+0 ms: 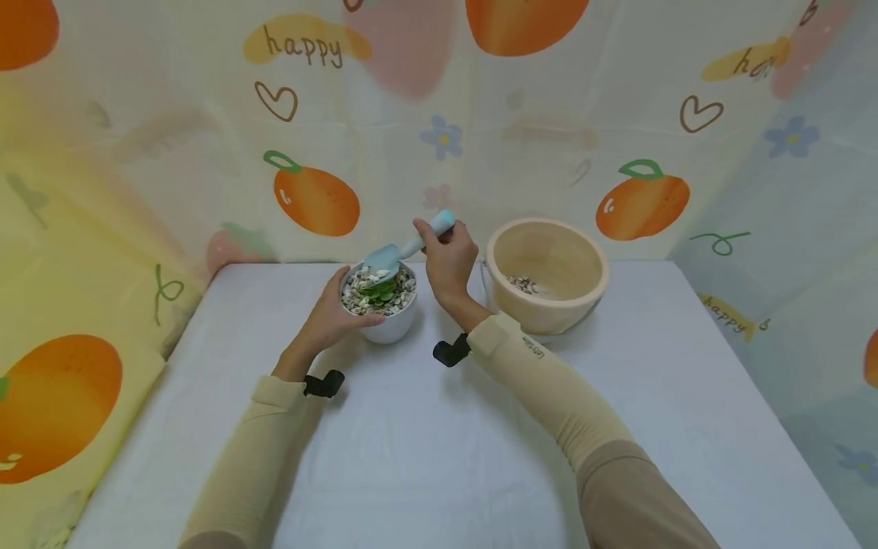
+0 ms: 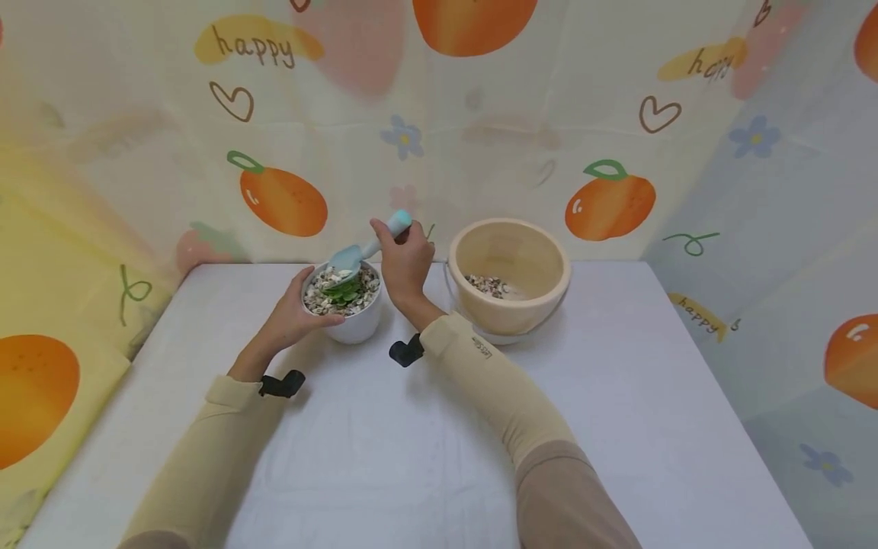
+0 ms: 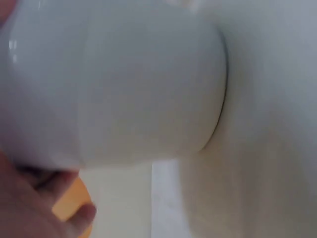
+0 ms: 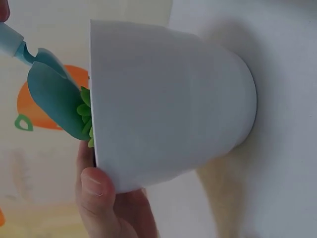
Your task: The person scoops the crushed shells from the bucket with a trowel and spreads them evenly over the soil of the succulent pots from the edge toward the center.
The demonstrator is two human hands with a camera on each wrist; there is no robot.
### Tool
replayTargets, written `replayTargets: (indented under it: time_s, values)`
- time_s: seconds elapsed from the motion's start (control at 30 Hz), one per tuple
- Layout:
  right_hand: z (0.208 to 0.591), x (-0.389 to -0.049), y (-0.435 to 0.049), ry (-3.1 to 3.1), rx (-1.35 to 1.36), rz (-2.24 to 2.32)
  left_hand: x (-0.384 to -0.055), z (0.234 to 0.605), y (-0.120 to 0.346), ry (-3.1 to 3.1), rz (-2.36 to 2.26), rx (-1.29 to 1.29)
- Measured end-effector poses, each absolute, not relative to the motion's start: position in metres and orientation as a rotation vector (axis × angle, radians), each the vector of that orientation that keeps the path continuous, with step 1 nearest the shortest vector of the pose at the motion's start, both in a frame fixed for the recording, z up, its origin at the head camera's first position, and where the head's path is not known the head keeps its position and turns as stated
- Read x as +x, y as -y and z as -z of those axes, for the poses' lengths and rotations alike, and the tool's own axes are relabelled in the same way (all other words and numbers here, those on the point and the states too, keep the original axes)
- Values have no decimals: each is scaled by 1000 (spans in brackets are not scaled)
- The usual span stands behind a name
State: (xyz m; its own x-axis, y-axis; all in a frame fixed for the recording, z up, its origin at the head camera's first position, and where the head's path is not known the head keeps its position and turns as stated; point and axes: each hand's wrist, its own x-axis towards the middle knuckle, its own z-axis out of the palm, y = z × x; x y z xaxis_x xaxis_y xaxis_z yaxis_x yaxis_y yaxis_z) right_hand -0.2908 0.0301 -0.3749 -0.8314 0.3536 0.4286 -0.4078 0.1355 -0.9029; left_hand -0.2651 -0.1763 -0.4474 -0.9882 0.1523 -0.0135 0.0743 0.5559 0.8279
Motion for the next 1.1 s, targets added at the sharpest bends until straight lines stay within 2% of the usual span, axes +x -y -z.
replayTargets:
  time_s: [0.33,0.73,1.1]
  values:
    - [371,-293,-36,1830,45,-1777,-243,449,158,-2831,-1412,-15]
    - [376,-292,-31,1861,43,-1777,-265,447,191,-2639,-1392,228]
    - [376,-289,-24,1876,111,-1778,-265,449,184,-2616,-1479,204]
